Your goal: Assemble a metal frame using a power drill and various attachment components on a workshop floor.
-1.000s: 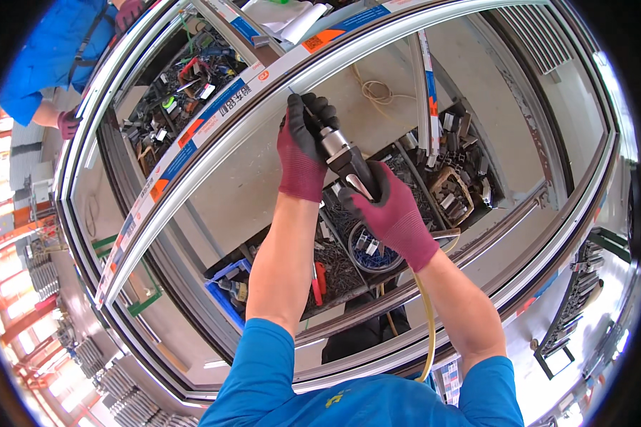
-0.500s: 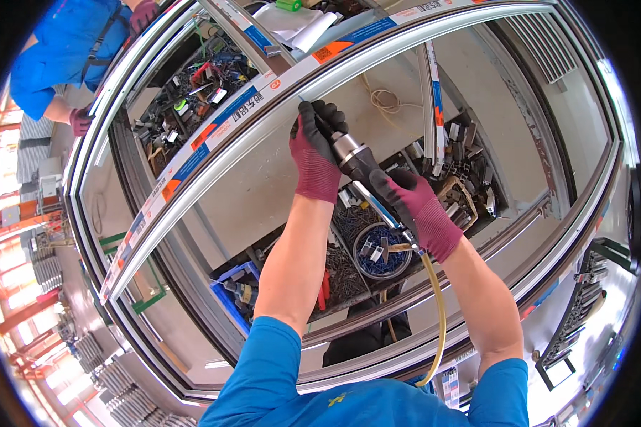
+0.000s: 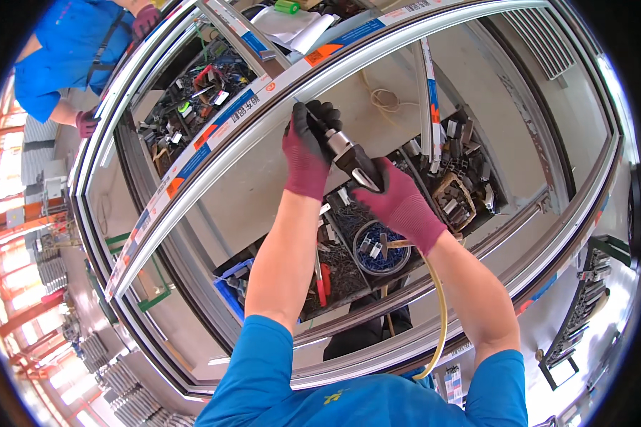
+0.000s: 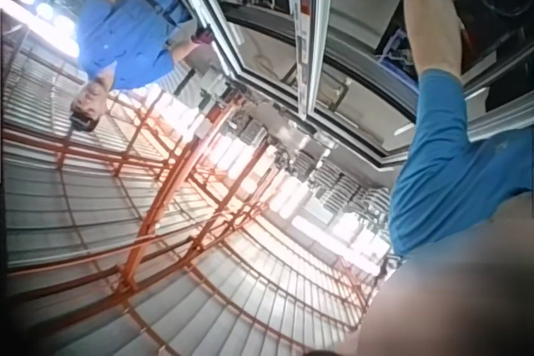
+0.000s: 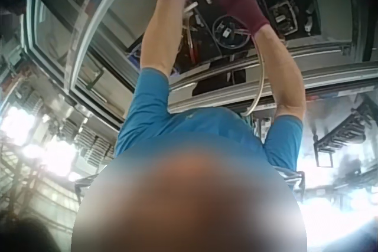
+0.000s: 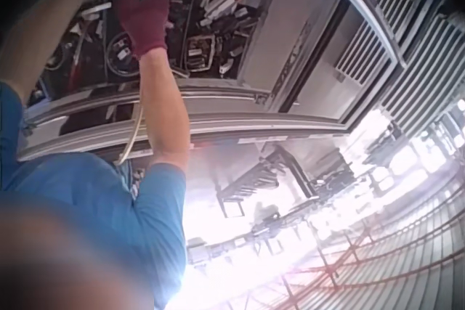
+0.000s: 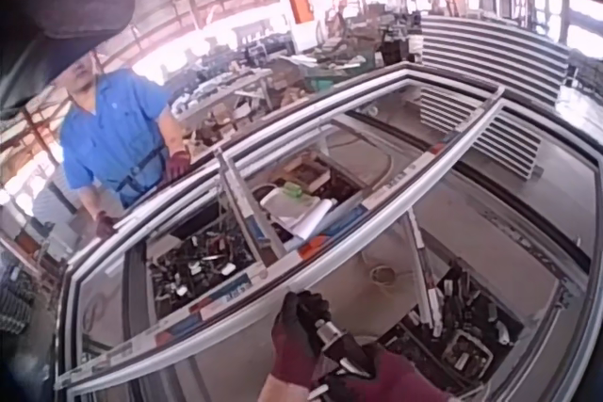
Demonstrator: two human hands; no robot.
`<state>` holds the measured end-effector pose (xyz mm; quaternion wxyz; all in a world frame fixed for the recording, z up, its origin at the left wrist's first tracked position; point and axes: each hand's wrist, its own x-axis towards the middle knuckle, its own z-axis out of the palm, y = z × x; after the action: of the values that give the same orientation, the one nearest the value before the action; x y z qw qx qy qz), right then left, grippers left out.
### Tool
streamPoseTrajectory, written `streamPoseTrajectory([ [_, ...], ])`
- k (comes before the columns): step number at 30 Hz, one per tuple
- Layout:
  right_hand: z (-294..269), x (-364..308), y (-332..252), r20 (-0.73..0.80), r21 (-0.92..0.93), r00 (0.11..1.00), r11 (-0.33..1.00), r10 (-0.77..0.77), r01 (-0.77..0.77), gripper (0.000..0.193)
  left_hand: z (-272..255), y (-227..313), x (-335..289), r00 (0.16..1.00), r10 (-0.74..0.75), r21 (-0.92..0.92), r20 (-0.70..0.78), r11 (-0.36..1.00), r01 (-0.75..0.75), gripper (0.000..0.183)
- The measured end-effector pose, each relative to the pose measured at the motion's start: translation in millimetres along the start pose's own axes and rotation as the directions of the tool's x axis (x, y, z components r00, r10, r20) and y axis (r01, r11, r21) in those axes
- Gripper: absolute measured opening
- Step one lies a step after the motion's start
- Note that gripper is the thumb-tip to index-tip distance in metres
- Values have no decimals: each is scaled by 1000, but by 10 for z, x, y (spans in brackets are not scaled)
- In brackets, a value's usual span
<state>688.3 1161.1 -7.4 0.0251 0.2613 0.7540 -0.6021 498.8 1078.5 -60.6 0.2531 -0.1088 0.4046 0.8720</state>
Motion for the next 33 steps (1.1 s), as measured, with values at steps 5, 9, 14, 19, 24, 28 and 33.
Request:
streamPoseTrajectory([
  [5,-74,116,231,50,178,998,983,38,-47,71,-101,515,-260,948,289,801,137,531,-277,24],
  [9,-127,106,-38,228,244,963,949,144,-200,68,430,1398,256,684,642,917,348,-81,-390,52],
  [14,-6,114,-1,136,268,991,962,8,-44,62,635,1614,1666,972,211,993,103,30,-111,59],
  [19,-18,134,277,98,399,989,907,108,-138,52,726,1217,1652,995,6,958,98,271,-96,28],
  [24,82,148,223,89,336,991,934,101,-126,49,553,1304,1765,998,58,886,21,462,-46,21],
  [28,104,114,160,128,455,976,864,175,-215,49,583,1212,1782,999,38,859,39,509,-53,19],
  [33,105,128,37,124,487,972,841,201,-236,50,506,1300,1914,987,59,878,147,452,-158,23],
])
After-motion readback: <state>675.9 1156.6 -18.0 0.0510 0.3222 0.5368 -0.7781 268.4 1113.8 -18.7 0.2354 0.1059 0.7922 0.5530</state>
